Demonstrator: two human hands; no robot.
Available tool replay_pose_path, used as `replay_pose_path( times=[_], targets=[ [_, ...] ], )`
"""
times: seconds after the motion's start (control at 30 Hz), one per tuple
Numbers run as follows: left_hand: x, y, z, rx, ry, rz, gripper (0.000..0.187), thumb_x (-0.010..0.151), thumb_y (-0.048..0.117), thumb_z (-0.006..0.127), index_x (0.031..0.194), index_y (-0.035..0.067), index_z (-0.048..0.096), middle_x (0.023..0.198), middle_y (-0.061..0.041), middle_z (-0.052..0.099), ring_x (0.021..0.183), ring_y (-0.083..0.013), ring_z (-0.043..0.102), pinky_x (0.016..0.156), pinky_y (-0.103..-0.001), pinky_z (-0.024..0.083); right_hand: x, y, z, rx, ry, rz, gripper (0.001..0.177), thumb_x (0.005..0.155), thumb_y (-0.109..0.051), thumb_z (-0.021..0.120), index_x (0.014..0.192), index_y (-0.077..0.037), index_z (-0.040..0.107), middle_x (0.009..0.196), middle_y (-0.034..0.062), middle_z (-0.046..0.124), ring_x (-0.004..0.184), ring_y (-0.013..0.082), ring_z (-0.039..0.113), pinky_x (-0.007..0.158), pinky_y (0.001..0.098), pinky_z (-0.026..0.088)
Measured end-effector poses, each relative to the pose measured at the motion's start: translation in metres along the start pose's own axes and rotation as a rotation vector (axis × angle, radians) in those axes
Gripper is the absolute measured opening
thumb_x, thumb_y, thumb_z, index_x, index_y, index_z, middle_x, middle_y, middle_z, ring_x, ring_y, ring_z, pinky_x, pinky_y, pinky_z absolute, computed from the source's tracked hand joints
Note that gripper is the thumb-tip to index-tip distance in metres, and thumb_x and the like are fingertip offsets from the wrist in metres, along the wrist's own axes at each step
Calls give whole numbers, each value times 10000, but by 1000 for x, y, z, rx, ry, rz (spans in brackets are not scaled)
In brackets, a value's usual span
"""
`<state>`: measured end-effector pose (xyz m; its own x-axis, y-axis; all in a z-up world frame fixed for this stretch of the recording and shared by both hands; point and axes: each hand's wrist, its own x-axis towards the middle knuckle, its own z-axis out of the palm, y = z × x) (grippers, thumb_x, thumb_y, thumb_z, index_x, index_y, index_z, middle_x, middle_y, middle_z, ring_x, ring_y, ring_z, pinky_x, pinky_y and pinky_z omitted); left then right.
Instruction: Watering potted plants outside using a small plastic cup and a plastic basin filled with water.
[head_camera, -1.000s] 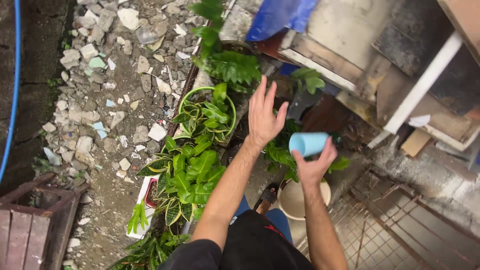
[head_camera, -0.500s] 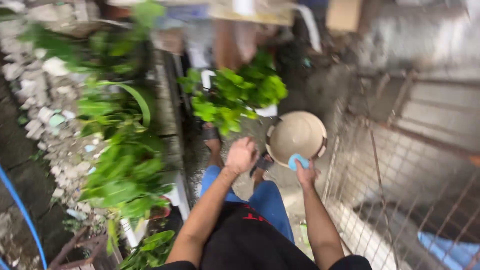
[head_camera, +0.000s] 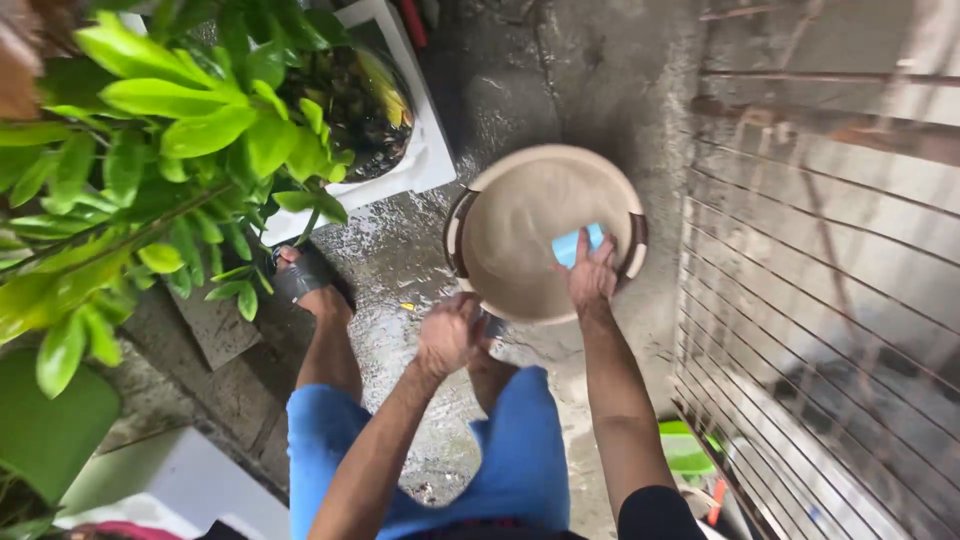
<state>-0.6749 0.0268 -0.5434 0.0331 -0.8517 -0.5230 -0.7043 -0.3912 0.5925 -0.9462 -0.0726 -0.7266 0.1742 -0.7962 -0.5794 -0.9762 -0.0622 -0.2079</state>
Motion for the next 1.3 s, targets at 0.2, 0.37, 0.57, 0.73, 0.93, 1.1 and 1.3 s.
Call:
replay_pose_path(
  times=[0.2,0.37,0.57,0.73,0.93,1.1,1.3],
  targets=[
    [0,-31,22,-10,36,35,415,888,239,684,1235,15,643,1176,-176,680,1067,-369,663,934,-485,525,38,-53,96,1136,60,913,676,992,-414,644,1536,-167,329,1509,169,372,1276,422,526,912,577,527],
    [-34,10,-54,-142,98,3,364,867,210,711,1168,7,679,1090,-175,700,996,-378,682,875,-468,552,-5,-103,51,1299,-507,402,686,888,-101,744,1497,-156,434,1340,83,599,1162,237,611,791,446,588],
    [-121,83,-214,-416,415,101,251,903,118,742,1129,21,694,1056,-151,736,949,-328,722,835,-406,585,-78,-185,-161,1553,-546,90,770,826,-31,642,1549,-111,390,1428,59,559,1217,246,616,885,456,618],
    [-174,99,-358,-835,734,45,183,953,105,719,1109,10,716,1026,-127,761,931,-248,745,833,-360,596,-158,-296,-375,1416,-518,-97,778,827,-22,661,1560,-35,401,1383,130,584,1143,254,653,856,419,614],
    [-133,29,-515,-1967,963,-164,142,1001,186,669,1054,54,678,948,-80,734,767,-156,677,706,-321,569,-209,-446,-524,1429,-446,-182,752,887,-100,672,1577,-27,382,1383,146,591,1096,290,677,749,482,637],
    [-99,2,-631,-2229,952,-122,246,1014,311,663,1013,65,649,933,-80,717,784,-174,692,709,-365,607,-217,-595,-596,1409,-383,-314,793,906,-153,701,1599,-8,343,1382,175,597,1114,328,687,744,510,654],
    [-41,-24,-694,-2286,652,22,285,985,223,687,1234,86,663,1095,-49,717,888,-118,661,781,-345,588,-202,-744,-627,1255,-230,-476,820,907,-136,774,1602,55,382,1406,172,594,1120,290,701,745,421,661]
  ],
)
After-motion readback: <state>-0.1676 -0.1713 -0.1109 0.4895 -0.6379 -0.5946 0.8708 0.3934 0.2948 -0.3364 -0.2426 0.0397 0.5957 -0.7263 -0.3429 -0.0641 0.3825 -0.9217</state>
